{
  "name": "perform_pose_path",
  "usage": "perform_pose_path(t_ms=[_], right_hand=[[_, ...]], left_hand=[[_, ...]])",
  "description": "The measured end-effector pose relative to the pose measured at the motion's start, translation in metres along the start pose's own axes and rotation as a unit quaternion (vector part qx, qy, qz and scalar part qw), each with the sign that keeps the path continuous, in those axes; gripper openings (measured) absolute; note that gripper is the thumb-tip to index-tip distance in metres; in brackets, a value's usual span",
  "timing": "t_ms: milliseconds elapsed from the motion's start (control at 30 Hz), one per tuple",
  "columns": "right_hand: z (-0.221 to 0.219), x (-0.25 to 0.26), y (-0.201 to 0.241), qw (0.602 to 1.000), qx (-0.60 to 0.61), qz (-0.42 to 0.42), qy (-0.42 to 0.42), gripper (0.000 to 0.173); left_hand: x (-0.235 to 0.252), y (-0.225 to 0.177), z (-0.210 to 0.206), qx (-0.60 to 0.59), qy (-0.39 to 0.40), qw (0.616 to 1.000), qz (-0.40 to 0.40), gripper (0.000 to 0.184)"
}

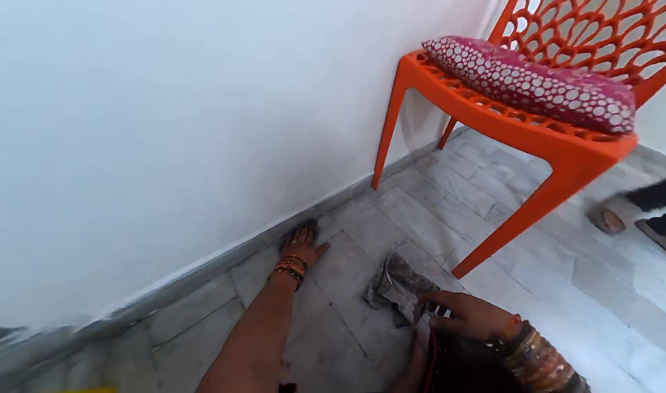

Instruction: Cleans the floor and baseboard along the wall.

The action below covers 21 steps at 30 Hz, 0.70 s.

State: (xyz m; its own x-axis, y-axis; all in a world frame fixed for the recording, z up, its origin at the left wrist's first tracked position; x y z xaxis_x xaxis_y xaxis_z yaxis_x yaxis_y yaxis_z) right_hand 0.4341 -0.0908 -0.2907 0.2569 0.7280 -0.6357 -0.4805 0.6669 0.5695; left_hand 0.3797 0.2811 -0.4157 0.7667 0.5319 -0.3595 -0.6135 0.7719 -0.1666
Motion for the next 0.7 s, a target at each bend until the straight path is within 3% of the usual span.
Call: perform_pose_path(t_ms=[200, 300, 367, 467, 700], right_hand=[[-0.006, -0.009, 0.012, 0.999, -0.044, -0.005, -0.018, 0.056], [-0.006, -0.018, 0.019, 0.998, -0.047, 0.01, -0.033, 0.056], [-0.008, -0.022, 0.025, 0.998, -0.052, 0.027, -0.036, 0.057], [-0.008, -0.023, 0.035, 0.996, -0.067, 0.046, -0.031, 0.057], [-0.006, -0.016, 0.043, 0.993, -0.077, 0.089, -0.017, 0.056]], left_hand=[[-0.093, 0.108, -0.018, -0.028, 0.019, 0.993, 0.116, 0.099], [-0.124, 0.135, -0.029, -0.025, 0.021, 0.99, 0.139, 0.101], [-0.131, 0.128, -0.033, -0.028, 0.029, 0.99, 0.133, 0.102], [-0.119, 0.083, -0.036, -0.015, 0.053, 0.995, 0.089, 0.103], [-0.006, -0.014, -0.021, 0.002, 0.047, 0.999, -0.012, 0.105]])
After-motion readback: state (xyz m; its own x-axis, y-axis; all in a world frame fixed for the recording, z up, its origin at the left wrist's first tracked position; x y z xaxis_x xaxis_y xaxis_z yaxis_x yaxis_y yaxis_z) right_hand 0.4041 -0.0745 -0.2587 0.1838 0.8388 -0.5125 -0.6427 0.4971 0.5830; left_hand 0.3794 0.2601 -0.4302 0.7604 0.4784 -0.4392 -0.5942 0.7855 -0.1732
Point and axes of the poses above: each hand's wrist, its own x-axis towards the middle knuckle, its own z-axis out of the back of the hand, y = z × x, the point moved 7 cm from there along x, towards the middle knuckle, and after that the axes turned 3 degrees about x, right-handed, at the moved point
